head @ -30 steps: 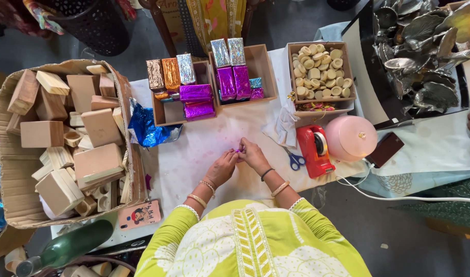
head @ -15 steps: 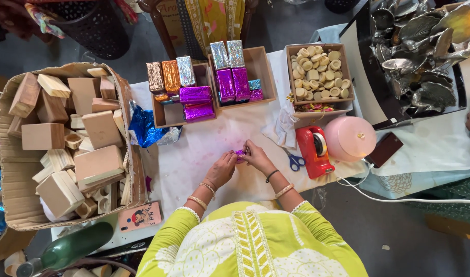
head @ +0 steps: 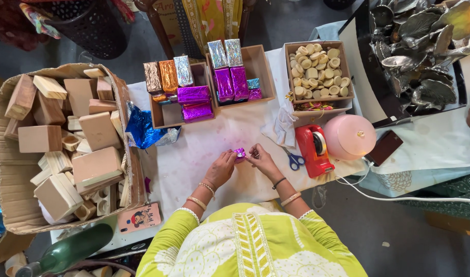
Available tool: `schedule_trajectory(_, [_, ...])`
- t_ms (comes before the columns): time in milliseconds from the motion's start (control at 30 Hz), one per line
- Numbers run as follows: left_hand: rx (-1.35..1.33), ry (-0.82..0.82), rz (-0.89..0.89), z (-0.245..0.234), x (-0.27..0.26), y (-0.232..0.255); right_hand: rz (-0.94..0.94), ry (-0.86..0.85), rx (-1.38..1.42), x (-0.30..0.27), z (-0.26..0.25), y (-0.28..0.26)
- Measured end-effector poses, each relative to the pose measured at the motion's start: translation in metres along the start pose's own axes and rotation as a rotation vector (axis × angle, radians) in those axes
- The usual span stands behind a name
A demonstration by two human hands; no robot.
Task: The recorder is wrapping rectangular items in colored foil and later handling wooden blocks.
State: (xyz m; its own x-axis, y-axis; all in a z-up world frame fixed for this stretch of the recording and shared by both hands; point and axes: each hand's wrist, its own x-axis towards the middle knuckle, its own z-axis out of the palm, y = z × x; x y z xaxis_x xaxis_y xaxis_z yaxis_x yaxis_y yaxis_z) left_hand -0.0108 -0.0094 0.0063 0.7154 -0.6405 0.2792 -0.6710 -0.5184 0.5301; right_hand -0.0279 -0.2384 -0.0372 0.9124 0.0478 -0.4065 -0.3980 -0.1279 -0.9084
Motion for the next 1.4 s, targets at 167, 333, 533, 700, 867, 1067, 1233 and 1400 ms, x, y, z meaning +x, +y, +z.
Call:
schedule_trajectory(167, [-0.038,-0.011,-0.029,-0.008,0.002,0.008,-0.078,0.131,-0.090,0.003,0.014,-0.008])
schedule_trajectory(333, [-0.095,0.041,-0.099,-0.002,-0.001,0.005,-0.091,0.061,-0.028,0.011,0.020,-0.005])
schedule_trajectory(533, [-0.446,0.190,-0.315,-0.018,0.013,0.023,-0.023,-0.014,0.052,0.013,0.014,-0.004])
schedule_trajectory(700, [-0.323,0.188,-0.292,0.002,0.004,0.007,-0.034,-0.050,0.101,0.008,0.011,0.004])
schedule_trajectory(867, [-0.331,0.154,-0.334,0.007,0.001,0.007,0.127,-0.057,0.321,-0.006,0.001,0.027])
schedule_trajectory(1067, [-0.340,0.082,-0.124,0.001,-0.001,0.023,0.268,-0.070,0.469,-0.008,0.002,0.068])
schedule_trajectory(1233, [-0.173,-0.075,0.226,0.020,-0.020,0.024,0.381,-0.164,0.648,-0.022,0.005,0.069])
schedule_trajectory(1400, [-0.160,-0.107,0.163,-0.006,-0.017,0.029,0.310,-0.164,0.676,-0.036,-0.006,0.054])
